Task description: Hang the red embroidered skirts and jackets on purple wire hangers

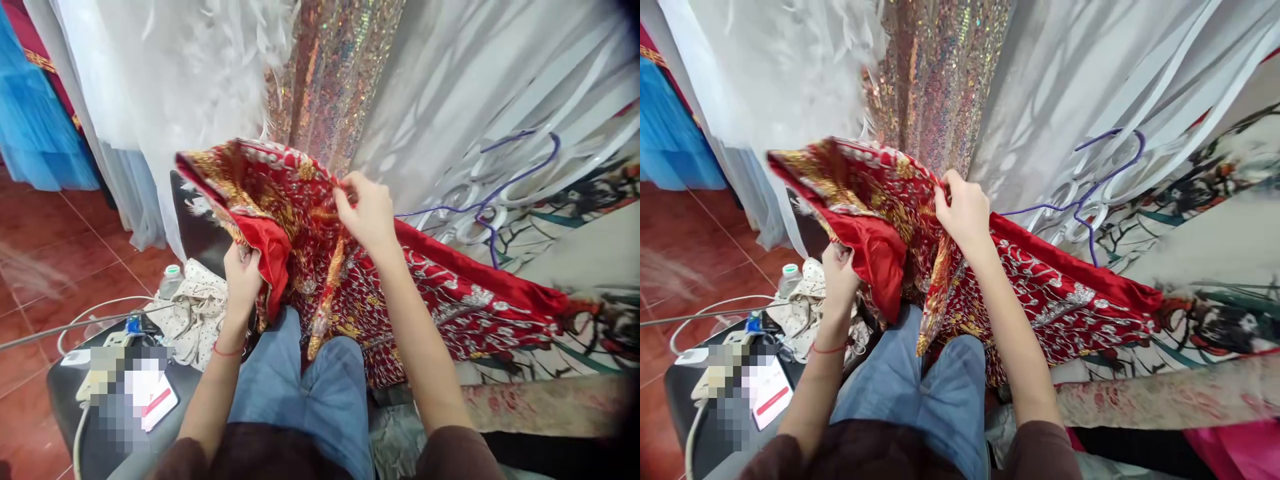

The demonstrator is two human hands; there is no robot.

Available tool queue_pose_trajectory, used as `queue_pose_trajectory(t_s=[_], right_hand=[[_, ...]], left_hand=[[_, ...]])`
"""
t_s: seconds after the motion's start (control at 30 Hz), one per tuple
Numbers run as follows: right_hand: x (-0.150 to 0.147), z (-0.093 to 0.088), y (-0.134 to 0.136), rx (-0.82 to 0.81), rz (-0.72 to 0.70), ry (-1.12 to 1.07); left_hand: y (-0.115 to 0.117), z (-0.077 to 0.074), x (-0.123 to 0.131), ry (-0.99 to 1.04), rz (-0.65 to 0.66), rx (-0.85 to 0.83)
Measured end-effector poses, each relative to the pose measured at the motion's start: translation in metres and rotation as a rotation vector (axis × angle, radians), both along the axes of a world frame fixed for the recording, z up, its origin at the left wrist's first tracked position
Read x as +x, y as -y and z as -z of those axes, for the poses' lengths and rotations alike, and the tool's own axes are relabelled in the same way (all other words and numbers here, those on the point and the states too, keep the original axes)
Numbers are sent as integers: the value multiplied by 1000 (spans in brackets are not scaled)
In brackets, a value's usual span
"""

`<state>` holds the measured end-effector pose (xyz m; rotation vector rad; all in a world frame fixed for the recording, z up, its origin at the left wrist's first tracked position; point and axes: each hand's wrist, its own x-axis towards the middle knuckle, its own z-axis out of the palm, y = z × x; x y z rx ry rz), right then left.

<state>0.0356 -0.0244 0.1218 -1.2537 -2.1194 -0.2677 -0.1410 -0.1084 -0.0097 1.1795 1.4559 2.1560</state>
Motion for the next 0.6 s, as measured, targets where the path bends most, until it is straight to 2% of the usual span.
queue_pose_trajectory(t_s=[0.13, 0.23, 0.33, 0.47, 0.53, 0.6], right_hand=[[16, 22, -10, -164, 66, 133], [23, 31, -13, -244, 69, 201], [26, 33, -14, -270, 89, 317], [29, 35, -19, -249, 91, 471], [34, 34, -22, -212, 30, 550], [43, 30, -22, -129, -41, 557]], left_hand=[[-15, -33, 2, -203, -18, 61], [-36, -63, 10, -336, 2, 98], [-73, -108, 27, -492, 89, 114], [-129, -172, 59, -678, 150, -30], [-154, -189, 72, -762, 155, -88], [-177, -191, 77, -886, 107, -154]])
